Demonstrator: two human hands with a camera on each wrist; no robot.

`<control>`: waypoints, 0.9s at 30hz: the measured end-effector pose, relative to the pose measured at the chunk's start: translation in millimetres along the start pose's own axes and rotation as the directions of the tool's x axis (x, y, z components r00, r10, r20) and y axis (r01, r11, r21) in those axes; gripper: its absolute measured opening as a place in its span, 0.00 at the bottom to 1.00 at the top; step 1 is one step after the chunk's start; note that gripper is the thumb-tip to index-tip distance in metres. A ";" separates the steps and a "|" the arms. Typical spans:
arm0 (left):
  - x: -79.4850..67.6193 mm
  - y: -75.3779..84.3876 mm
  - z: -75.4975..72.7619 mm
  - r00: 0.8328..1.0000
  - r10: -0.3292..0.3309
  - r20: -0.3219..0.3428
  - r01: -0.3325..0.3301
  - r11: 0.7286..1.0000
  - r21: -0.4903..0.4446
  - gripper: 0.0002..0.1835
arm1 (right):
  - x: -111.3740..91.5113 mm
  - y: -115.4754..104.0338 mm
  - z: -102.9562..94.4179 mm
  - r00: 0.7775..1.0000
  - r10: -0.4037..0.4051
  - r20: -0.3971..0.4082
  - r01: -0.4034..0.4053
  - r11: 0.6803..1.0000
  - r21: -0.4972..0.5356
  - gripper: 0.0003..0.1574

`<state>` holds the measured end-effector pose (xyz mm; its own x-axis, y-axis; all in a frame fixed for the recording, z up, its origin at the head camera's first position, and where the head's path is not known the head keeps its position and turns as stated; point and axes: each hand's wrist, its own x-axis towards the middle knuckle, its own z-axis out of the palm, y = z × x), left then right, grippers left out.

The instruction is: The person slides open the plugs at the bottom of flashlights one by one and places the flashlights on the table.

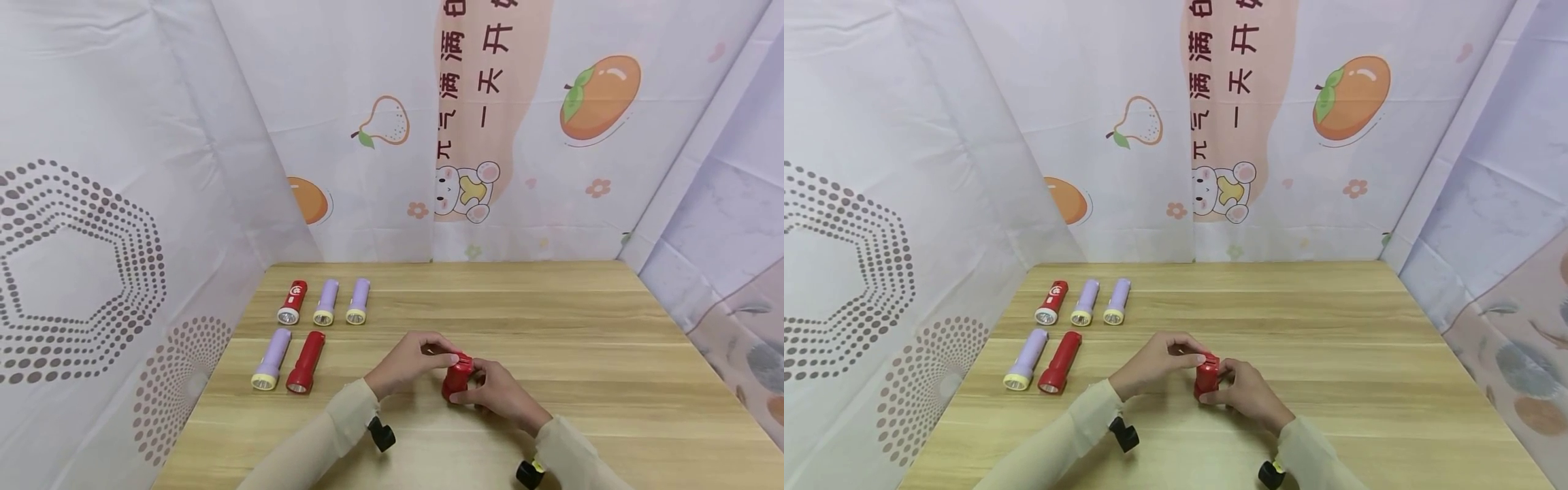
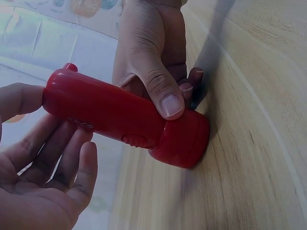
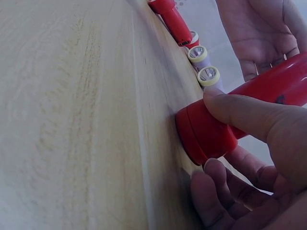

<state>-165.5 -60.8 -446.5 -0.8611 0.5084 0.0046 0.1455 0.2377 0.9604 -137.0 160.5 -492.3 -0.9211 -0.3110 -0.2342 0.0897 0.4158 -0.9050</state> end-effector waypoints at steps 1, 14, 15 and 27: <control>0.1 0.3 0.4 1.000 -0.001 -0.003 0.001 1.000 -0.008 0.06 | 0.0 -0.1 -0.1 1.000 -0.003 0.002 0.003 1.000 -0.001 0.36; 1.5 0.6 1.7 1.000 -0.007 -0.017 0.007 1.000 -0.021 0.06 | 0.2 -1.6 0.0 1.000 -0.001 0.004 0.001 1.000 -0.012 0.35; 1.4 1.1 1.8 1.000 -0.010 -0.017 0.009 1.000 -0.019 0.06 | 0.1 -1.5 0.0 1.000 -0.002 0.004 0.002 1.000 -0.012 0.35; 0.8 1.5 2.2 1.000 -0.005 -0.013 0.004 1.000 -0.024 0.05 | -0.6 4.2 0.1 0.998 -0.059 -0.013 0.058 0.996 -0.070 0.34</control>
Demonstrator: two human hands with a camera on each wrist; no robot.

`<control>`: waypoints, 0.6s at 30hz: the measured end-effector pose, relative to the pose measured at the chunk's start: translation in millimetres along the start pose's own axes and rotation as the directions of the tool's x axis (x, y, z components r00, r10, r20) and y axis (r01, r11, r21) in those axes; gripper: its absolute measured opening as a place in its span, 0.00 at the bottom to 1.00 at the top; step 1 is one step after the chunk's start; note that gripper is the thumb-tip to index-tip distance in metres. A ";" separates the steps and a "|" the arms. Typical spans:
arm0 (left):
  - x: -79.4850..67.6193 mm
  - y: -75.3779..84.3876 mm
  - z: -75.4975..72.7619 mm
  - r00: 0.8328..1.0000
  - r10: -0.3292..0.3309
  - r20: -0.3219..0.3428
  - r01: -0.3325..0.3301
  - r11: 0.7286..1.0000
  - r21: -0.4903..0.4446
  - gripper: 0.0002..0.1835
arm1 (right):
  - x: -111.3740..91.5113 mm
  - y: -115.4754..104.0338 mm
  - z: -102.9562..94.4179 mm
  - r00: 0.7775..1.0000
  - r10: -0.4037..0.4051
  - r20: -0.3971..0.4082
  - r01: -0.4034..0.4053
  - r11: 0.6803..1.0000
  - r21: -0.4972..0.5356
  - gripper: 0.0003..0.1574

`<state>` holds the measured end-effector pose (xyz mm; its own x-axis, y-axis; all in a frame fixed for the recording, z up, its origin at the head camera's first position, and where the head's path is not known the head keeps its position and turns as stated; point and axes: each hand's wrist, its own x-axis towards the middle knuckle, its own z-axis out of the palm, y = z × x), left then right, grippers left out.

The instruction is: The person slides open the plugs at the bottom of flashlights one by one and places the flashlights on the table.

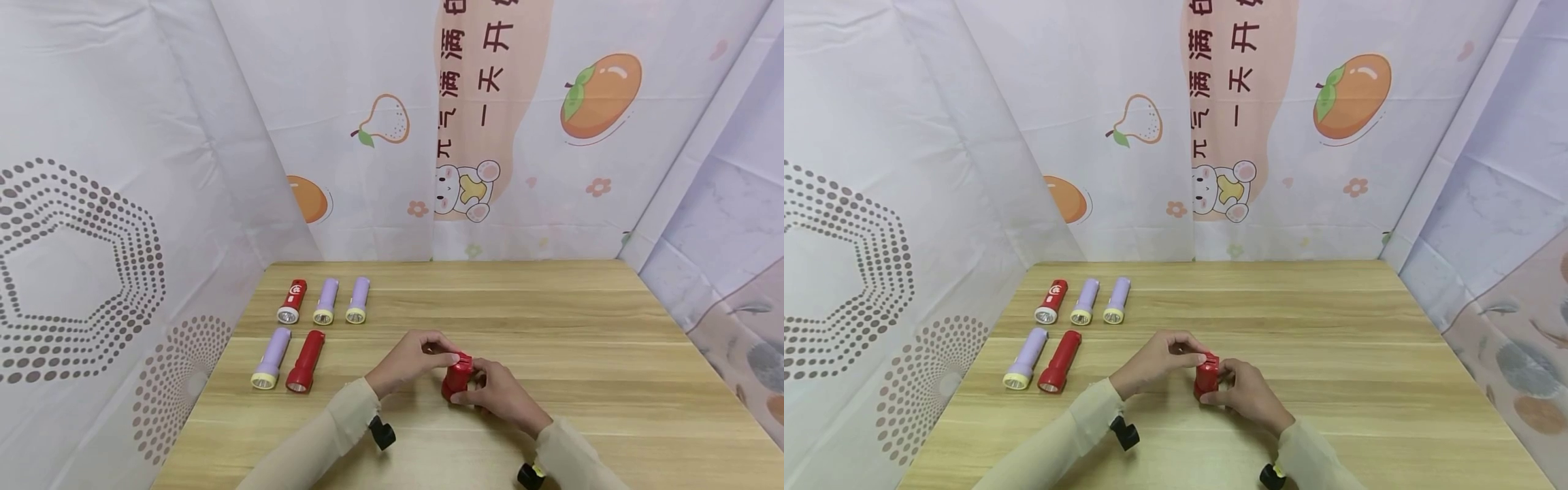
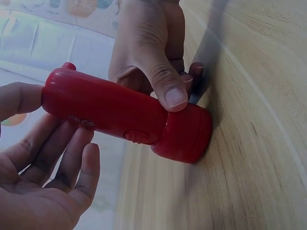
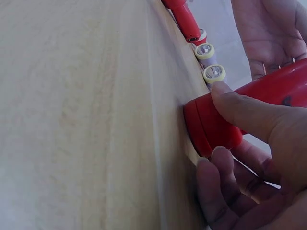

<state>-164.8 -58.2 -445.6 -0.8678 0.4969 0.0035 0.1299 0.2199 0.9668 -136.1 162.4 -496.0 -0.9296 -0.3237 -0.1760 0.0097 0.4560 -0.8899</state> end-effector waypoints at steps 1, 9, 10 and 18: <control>-0.2 0.3 0.1 1.000 -0.001 -0.002 0.001 1.000 0.000 0.05 | -0.2 0.4 0.1 1.000 -0.008 -0.006 0.008 1.000 -0.010 0.34; -1.4 1.4 0.8 1.000 -0.009 -0.008 0.009 1.000 0.009 0.05 | -1.6 2.9 0.8 0.993 -0.117 -0.035 0.113 0.989 -0.100 0.31; -1.3 1.6 1.0 1.000 -0.008 -0.009 0.008 1.000 0.009 0.05 | -1.5 3.2 0.7 0.991 -0.127 -0.035 0.123 0.987 -0.106 0.31; 1.4 0.4 2.9 1.000 -0.006 -0.014 0.006 1.000 0.011 0.04 | -1.4 2.9 0.6 0.989 -0.146 -0.040 0.139 0.981 -0.131 0.31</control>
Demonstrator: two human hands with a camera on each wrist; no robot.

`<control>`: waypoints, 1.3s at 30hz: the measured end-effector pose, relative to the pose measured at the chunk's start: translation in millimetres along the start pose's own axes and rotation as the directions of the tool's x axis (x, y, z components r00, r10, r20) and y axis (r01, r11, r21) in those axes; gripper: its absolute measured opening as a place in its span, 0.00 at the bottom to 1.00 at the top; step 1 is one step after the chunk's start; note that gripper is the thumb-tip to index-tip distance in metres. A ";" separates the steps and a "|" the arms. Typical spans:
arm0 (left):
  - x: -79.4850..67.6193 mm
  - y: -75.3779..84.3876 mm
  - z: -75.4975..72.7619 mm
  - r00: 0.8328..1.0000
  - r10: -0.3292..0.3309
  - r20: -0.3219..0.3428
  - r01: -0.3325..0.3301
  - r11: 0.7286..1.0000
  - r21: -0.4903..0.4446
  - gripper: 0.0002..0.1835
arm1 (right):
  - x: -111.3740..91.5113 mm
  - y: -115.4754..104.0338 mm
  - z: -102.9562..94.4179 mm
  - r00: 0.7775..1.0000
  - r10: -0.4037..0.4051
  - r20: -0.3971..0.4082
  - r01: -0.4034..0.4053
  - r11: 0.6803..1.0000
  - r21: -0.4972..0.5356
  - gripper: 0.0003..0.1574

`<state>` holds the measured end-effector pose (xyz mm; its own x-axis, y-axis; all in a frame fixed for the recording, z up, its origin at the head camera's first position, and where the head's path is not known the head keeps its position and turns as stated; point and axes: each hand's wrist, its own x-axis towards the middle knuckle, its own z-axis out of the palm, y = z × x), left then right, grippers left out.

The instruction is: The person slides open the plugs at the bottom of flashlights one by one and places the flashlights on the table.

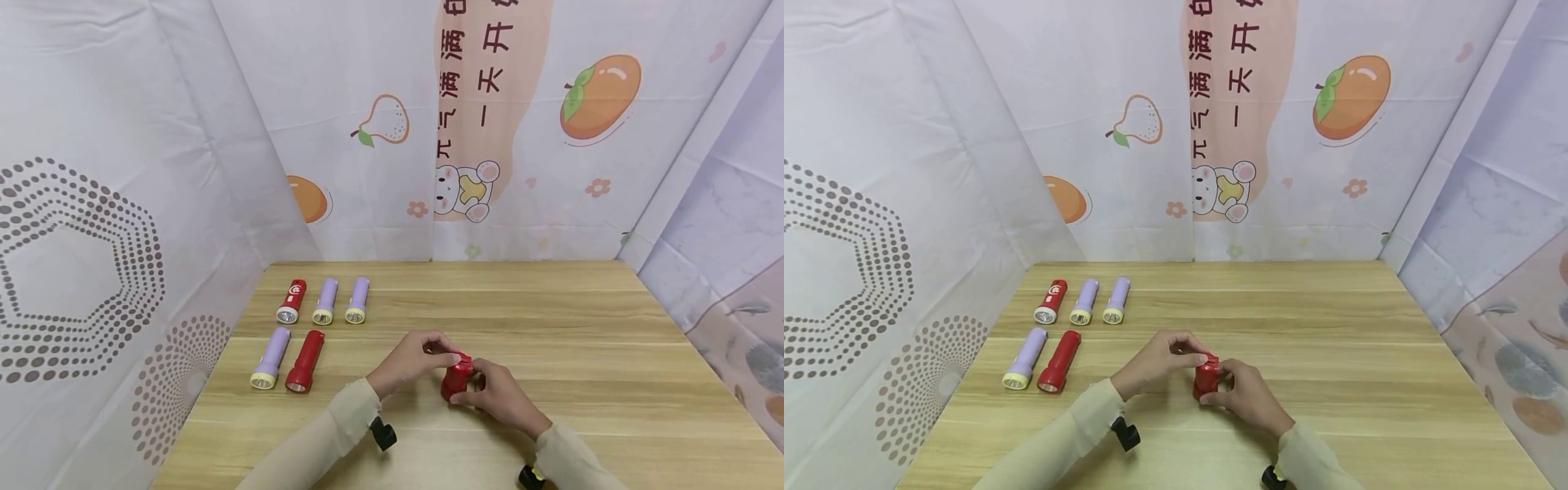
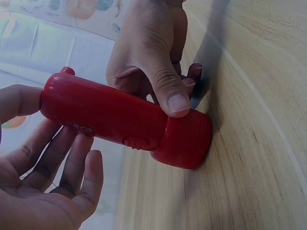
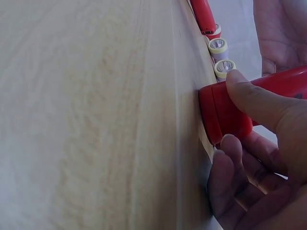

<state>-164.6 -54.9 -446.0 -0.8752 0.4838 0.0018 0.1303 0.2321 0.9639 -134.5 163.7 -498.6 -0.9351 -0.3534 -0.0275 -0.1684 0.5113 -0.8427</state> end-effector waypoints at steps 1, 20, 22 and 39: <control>0.4 -0.4 0.1 1.000 -0.003 0.000 0.003 1.000 0.002 0.04 | 0.0 -0.2 0.1 1.000 -0.001 0.000 0.001 1.000 -0.002 0.31; 4.0 -0.2 1.7 1.000 0.006 0.013 -0.006 1.000 -0.006 0.04 | 0.2 0.3 0.5 1.000 -0.002 0.018 0.001 1.000 0.006 0.30; 3.7 0.3 1.8 1.000 0.002 0.015 -0.002 1.000 -0.008 0.04 | 0.4 0.6 0.5 1.000 -0.001 0.018 0.001 1.000 0.002 0.30; 7.7 6.5 3.0 0.998 -0.047 0.047 0.047 0.999 0.007 0.06 | -1.1 -3.0 -1.3 0.999 0.015 0.029 -0.015 1.000 0.021 0.32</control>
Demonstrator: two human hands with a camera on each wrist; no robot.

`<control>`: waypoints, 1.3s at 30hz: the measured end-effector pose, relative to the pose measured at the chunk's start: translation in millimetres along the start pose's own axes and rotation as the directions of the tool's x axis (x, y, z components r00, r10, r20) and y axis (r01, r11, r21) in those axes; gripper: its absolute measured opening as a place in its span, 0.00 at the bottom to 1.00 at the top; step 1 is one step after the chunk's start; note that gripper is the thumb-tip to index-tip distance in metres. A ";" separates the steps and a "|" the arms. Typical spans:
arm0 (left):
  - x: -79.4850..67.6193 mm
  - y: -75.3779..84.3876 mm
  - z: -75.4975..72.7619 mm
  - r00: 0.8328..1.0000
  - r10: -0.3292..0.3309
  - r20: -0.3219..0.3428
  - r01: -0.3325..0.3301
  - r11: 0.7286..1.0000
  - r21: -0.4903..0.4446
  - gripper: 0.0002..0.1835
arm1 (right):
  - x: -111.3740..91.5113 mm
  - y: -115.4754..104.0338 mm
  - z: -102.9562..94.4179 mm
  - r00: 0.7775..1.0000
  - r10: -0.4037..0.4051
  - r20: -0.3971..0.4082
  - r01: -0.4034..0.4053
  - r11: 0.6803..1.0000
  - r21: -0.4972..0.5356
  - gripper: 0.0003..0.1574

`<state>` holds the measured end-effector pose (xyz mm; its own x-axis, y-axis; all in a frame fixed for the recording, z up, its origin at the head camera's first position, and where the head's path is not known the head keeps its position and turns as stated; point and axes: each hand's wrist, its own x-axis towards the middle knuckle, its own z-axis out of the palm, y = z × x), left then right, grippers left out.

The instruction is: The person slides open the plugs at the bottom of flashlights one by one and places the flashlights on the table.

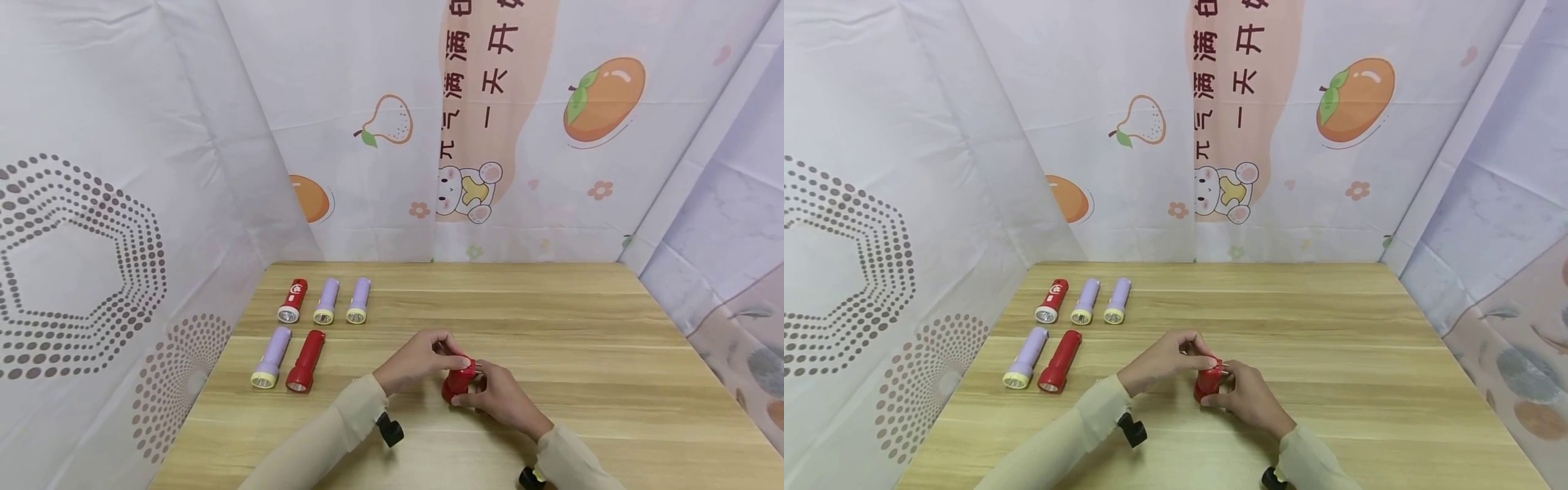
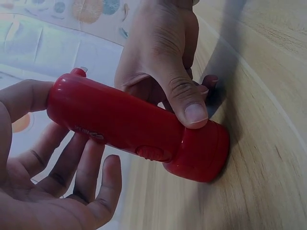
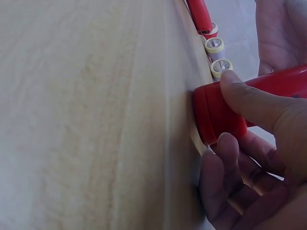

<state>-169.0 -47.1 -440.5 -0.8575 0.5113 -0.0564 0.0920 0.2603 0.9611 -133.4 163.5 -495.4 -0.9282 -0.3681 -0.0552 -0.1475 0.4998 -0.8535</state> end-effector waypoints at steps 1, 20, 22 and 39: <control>0.1 0.3 -0.3 1.000 -0.003 0.003 0.003 1.000 0.000 0.06 | 0.2 0.0 0.0 1.000 0.001 0.005 -0.001 1.000 0.001 0.32; 1.0 3.1 -1.6 0.999 -0.028 0.017 0.027 0.999 0.040 0.09 | -0.7 -2.4 -0.7 0.999 -0.003 0.036 0.004 1.000 -0.016 0.30; 0.8 2.8 -1.5 1.000 -0.019 0.013 0.018 0.999 0.039 0.09 | -0.5 -2.7 -0.4 0.999 -0.002 0.034 0.003 1.000 -0.013 0.31; -7.5 -15.6 1.1 0.973 0.228 -0.038 -0.221 0.966 0.137 0.12 | -0.8 -0.9 2.9 1.000 -0.008 0.009 0.008 0.999 0.052 0.33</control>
<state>-163.4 -54.1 -455.5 -0.8324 0.5260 0.1747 0.3480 0.2506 0.9034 -131.5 161.2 -496.0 -0.9238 -0.3791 -0.0527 -0.1367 0.4555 -0.8797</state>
